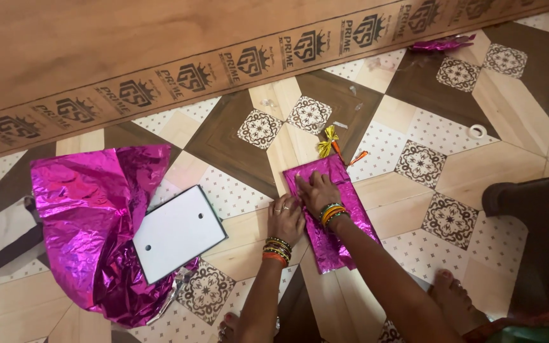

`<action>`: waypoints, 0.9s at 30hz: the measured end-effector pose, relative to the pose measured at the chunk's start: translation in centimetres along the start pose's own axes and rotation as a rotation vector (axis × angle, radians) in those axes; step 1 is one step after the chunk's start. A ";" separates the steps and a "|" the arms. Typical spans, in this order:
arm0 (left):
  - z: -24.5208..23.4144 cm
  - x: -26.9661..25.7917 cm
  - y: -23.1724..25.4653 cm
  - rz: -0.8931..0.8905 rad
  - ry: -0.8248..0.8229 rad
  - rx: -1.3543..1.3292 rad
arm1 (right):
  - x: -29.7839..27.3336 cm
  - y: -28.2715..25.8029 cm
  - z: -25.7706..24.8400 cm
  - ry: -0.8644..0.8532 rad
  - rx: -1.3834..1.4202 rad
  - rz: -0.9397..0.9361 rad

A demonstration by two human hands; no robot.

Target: The person wraps a book with silver and pink metallic paper. They fold the paper around the book, smooth the edges, and secure the package with clear tape. The person then ties a yellow ribbon around the wrapped book.

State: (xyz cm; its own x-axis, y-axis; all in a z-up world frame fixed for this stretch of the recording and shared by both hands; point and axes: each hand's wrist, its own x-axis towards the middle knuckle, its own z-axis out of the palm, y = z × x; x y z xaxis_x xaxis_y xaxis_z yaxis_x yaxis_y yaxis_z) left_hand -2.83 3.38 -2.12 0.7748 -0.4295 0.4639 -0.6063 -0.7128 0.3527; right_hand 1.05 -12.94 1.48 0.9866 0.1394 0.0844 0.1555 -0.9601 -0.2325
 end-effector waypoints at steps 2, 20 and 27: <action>0.1 0.0 0.2 -0.015 0.036 -0.048 | -0.1 0.1 0.0 -0.031 -0.003 -0.006; 1.2 2.5 -1.2 -0.358 0.285 -0.263 | -5.2 10.8 -2.8 0.194 0.658 0.600; 3.1 9.3 -2.8 -0.285 -0.006 -0.126 | -8.2 11.3 -8.4 -0.521 0.348 0.608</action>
State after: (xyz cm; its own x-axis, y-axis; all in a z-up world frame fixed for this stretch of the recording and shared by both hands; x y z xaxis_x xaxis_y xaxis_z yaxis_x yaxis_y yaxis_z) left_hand 6.59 -0.33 -1.35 0.9177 -0.2252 0.3272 -0.3812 -0.7307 0.5664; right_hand -5.73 -26.93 6.28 0.7867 -0.1988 -0.5844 -0.4834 -0.7872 -0.3829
